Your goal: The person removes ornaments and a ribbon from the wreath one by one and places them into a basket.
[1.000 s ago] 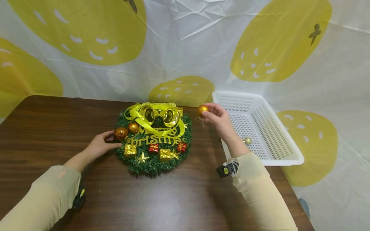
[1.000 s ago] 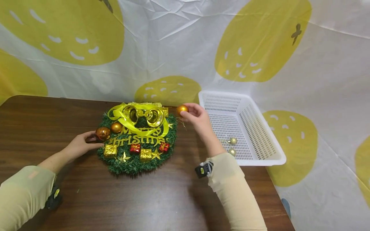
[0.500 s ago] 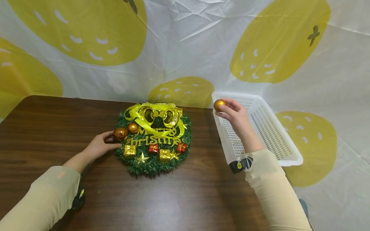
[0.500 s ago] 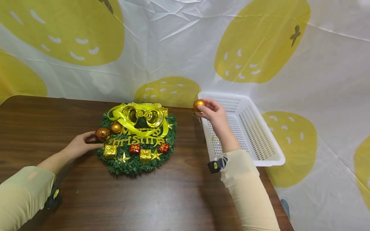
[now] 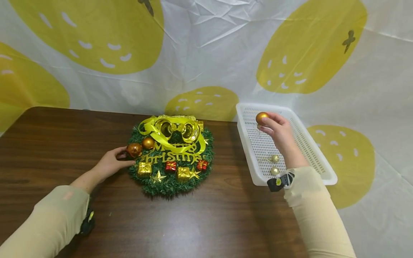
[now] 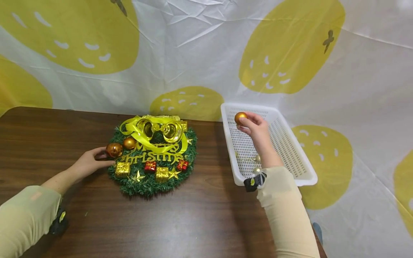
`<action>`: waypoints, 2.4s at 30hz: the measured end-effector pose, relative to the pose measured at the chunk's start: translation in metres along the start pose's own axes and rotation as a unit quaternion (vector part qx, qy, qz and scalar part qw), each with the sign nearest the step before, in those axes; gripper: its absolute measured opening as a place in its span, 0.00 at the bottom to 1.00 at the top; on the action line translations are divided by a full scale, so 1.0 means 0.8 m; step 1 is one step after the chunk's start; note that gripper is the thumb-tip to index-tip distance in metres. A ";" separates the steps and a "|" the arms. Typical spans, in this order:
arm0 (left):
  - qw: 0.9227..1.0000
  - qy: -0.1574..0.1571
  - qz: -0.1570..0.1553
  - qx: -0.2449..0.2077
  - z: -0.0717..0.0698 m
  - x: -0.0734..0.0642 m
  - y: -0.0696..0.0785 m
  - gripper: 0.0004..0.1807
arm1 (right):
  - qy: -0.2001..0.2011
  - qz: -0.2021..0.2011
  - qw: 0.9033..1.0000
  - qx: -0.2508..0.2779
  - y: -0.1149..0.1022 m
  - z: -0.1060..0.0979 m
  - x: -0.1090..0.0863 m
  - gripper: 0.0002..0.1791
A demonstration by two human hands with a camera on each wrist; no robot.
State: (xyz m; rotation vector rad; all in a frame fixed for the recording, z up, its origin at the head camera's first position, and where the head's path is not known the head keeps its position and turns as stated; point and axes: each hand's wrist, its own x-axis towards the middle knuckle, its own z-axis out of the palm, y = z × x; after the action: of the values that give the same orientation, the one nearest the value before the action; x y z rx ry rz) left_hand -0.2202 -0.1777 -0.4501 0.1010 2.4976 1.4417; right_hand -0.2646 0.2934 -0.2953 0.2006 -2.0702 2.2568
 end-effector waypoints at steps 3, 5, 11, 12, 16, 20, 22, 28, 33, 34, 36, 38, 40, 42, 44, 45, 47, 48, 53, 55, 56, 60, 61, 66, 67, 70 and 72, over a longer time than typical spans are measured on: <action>1.000 -0.001 -0.002 -0.001 0.000 0.000 0.000 0.45 | 0.010 0.007 1.000 0.007 0.001 -0.013 0.000 0.13; 1.000 -0.001 -0.003 -0.001 0.000 0.000 0.000 0.45 | 0.023 0.017 1.000 0.002 0.002 -0.020 0.000 0.12; 1.000 -0.001 0.003 0.004 -0.001 -0.001 0.001 0.45 | 0.048 0.067 0.996 -0.022 0.002 -0.035 -0.003 0.07; 1.000 0.000 0.004 0.005 -0.001 -0.001 0.001 0.45 | 0.051 0.077 0.995 -0.034 0.002 -0.037 -0.003 0.05; 1.000 0.000 0.004 0.005 0.000 -0.001 0.000 0.45 | 0.068 0.130 0.979 -0.139 0.003 -0.042 -0.005 0.06; 1.000 0.001 0.004 0.005 0.000 0.000 -0.001 0.44 | 0.059 0.197 0.948 -0.243 0.007 -0.044 -0.006 0.19; 1.000 0.000 0.004 0.006 0.000 0.000 -0.001 0.45 | 0.050 0.222 0.939 -0.258 0.010 -0.045 -0.006 0.23; 1.000 -0.001 0.000 0.009 0.000 0.000 0.001 0.45 | 0.050 0.253 0.929 -0.266 0.013 -0.048 -0.008 0.19; 1.000 0.000 0.000 0.011 0.000 -0.001 0.001 0.45 | 0.065 0.271 0.916 -0.288 0.014 -0.050 -0.010 0.15; 1.000 0.000 0.000 0.010 0.000 -0.001 0.001 0.45 | 0.071 0.274 0.915 -0.288 0.015 -0.050 -0.010 0.14; 1.000 0.000 0.001 0.009 0.000 -0.001 0.000 0.45 | 0.080 0.278 0.914 -0.284 0.015 -0.052 -0.011 0.11; 1.000 0.000 0.002 0.006 0.000 0.000 -0.001 0.45 | 0.088 0.281 0.915 -0.276 0.016 -0.053 -0.012 0.09; 1.000 0.000 0.003 0.005 0.000 0.001 -0.002 0.45 | 0.099 0.286 0.915 -0.267 0.016 -0.055 -0.013 0.08; 1.000 0.000 0.003 0.005 0.000 0.001 -0.002 0.45 | 0.104 0.291 0.914 -0.263 0.017 -0.057 -0.013 0.08; 1.000 0.000 0.002 0.006 0.000 0.002 -0.003 0.45 | 0.110 0.297 0.912 -0.260 0.017 -0.058 -0.013 0.09; 1.000 0.001 0.003 0.006 -0.001 0.002 -0.003 0.45 | 0.110 0.297 0.912 -0.259 0.018 -0.059 -0.013 0.09; 1.000 0.000 0.001 0.007 -0.001 0.002 -0.003 0.45 | 0.109 0.298 0.912 -0.260 0.018 -0.060 -0.014 0.10; 1.000 0.000 0.001 0.007 -0.001 0.002 -0.003 0.46 | 0.108 0.299 0.912 -0.260 0.019 -0.061 -0.014 0.10; 1.000 0.001 0.001 0.006 0.000 0.002 -0.003 0.45 | 0.112 0.303 0.902 -0.286 0.022 -0.064 -0.015 0.19; 1.000 0.001 0.002 0.005 0.000 0.001 -0.002 0.45 | 0.119 0.308 0.896 -0.297 0.024 -0.064 -0.015 0.25; 1.000 0.001 0.002 0.006 0.000 0.001 -0.002 0.45 | 0.123 0.310 0.894 -0.300 0.024 -0.064 -0.014 0.27; 1.000 0.000 0.001 0.008 -0.001 -0.001 0.000 0.46 | 0.108 0.298 0.901 -0.297 0.020 -0.060 -0.012 0.32; 1.000 -0.001 0.000 0.008 -0.001 -0.001 0.000 0.46 | 0.102 0.292 0.905 -0.291 0.019 -0.059 -0.011 0.33; 1.000 -0.002 -0.001 0.007 -0.002 -0.001 0.001 0.45 | 0.065 0.266 0.935 -0.224 0.007 -0.043 -0.006 0.36; 1.000 -0.002 -0.001 0.008 -0.002 -0.001 0.000 0.45 | 0.062 0.262 0.940 -0.208 0.005 -0.038 -0.004 0.36; 1.000 0.000 0.001 0.010 -0.002 -0.001 0.000 0.46 | 0.049 0.249 0.953 -0.165 -0.003 -0.023 -0.002 0.36; 1.000 0.002 0.002 0.010 -0.001 0.000 0.000 0.45 | 0.042 0.240 0.959 -0.145 -0.007 -0.013 -0.002 0.34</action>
State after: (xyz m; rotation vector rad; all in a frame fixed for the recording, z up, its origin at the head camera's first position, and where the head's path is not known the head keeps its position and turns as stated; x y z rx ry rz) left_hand -0.2201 -0.1788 -0.4495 0.1075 2.5157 1.4204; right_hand -0.2630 0.3043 -0.2906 -0.4556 -2.5852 2.0818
